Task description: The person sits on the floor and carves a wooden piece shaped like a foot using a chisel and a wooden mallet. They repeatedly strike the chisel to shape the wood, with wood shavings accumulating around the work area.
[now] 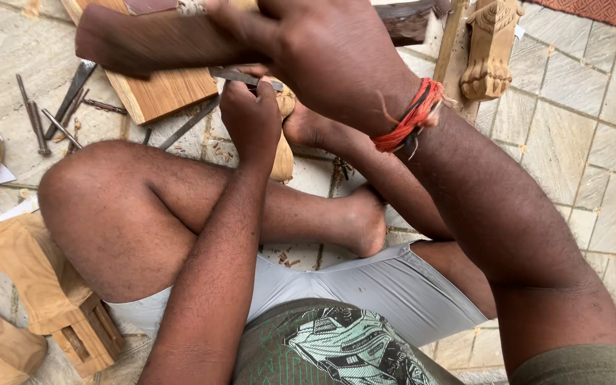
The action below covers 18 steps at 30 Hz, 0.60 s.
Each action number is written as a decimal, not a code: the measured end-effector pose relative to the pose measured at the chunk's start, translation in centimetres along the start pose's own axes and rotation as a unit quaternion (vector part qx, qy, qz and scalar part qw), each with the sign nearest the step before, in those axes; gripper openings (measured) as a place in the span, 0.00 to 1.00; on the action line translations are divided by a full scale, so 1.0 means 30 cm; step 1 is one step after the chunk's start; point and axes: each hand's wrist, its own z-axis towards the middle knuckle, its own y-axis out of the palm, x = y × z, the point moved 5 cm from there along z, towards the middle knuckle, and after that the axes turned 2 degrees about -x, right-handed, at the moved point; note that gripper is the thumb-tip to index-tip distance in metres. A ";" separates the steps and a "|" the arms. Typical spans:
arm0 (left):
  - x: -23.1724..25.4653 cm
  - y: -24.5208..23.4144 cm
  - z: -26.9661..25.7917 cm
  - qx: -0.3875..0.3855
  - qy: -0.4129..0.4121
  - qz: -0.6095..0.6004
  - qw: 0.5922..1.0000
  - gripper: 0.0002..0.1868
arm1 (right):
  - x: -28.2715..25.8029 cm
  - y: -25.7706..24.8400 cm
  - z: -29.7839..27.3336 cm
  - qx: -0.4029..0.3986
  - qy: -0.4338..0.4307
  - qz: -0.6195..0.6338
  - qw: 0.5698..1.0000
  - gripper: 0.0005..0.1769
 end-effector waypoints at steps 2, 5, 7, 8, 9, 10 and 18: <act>0.010 0.002 0.003 0.017 0.037 0.050 0.998 0.12 | -0.022 0.009 -0.015 -0.021 -0.020 -0.089 0.996 0.38; -0.030 0.011 -0.006 -0.002 -0.031 0.066 0.997 0.09 | -0.011 -0.012 -0.039 -0.003 -0.021 -0.065 0.998 0.43; -0.040 0.006 -0.025 -0.008 -0.031 0.015 0.999 0.09 | 0.013 0.008 -0.054 -0.082 0.061 0.063 0.993 0.39; -0.033 0.008 -0.020 -0.010 -0.026 -0.013 1.000 0.10 | 0.036 0.018 -0.049 -0.118 0.100 0.122 0.980 0.37; -0.022 0.012 -0.013 -0.009 -0.018 -0.009 1.000 0.10 | 0.022 -0.008 -0.047 -0.062 0.058 0.081 0.993 0.38; -0.015 0.008 -0.011 -0.006 -0.012 -0.002 1.000 0.10 | 0.006 -0.028 -0.044 -0.005 0.015 0.042 0.999 0.39; -0.032 0.029 -0.019 -0.006 -0.002 0.055 0.998 0.13 | 0.002 0.017 -0.061 -0.008 -0.025 -0.038 0.999 0.40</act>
